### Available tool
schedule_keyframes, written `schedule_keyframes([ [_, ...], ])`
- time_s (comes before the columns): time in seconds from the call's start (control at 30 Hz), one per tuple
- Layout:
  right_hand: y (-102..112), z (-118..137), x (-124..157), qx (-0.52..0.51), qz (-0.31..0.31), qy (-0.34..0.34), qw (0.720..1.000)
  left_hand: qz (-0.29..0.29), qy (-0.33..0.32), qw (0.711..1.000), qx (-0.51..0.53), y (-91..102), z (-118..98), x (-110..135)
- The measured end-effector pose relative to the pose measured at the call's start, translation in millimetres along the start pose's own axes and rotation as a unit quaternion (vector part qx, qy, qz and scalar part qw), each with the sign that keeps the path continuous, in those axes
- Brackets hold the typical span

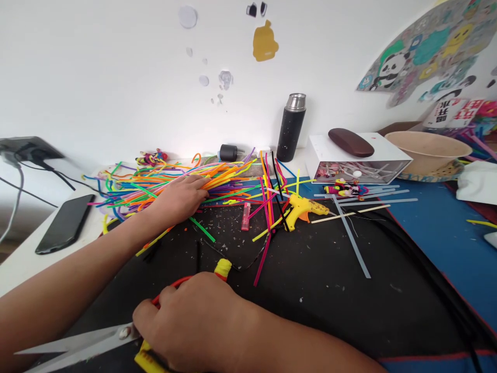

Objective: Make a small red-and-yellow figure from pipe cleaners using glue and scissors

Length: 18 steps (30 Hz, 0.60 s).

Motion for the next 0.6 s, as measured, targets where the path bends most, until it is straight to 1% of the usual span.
schedule_keyframes([
  [0.2, -2, 1, 1, 0.004, -0.019, -0.002, 1.0, -0.017, -0.013, 1.0, 0.008, -1.2, -2, -1],
  [0.37, -6, 0, 0, 0.006, -0.012, -0.008, 1.0, -0.028, -0.019, 0.999, 0.037, 2.6, -4, -4],
  [0.47, -7, 0, -1, 0.006, -0.008, -0.009, 1.0, -0.025, -0.019, 0.997, 0.069, 6.3, 3, -3],
  [0.6, -6, 0, 0, 0.009, -0.009, -0.009, 1.0, -0.029, 0.01, 0.997, 0.069, 10.6, 18, 2],
])
Point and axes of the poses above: each hand's wrist, its own x-axis away from the middle knuckle, its own y-axis out of the back of the hand, z = x × y, the point moved 9 cm from there along -x, towards the middle knuckle, and after that the axes turned 14 degrees about z, right-handed, at the moved point
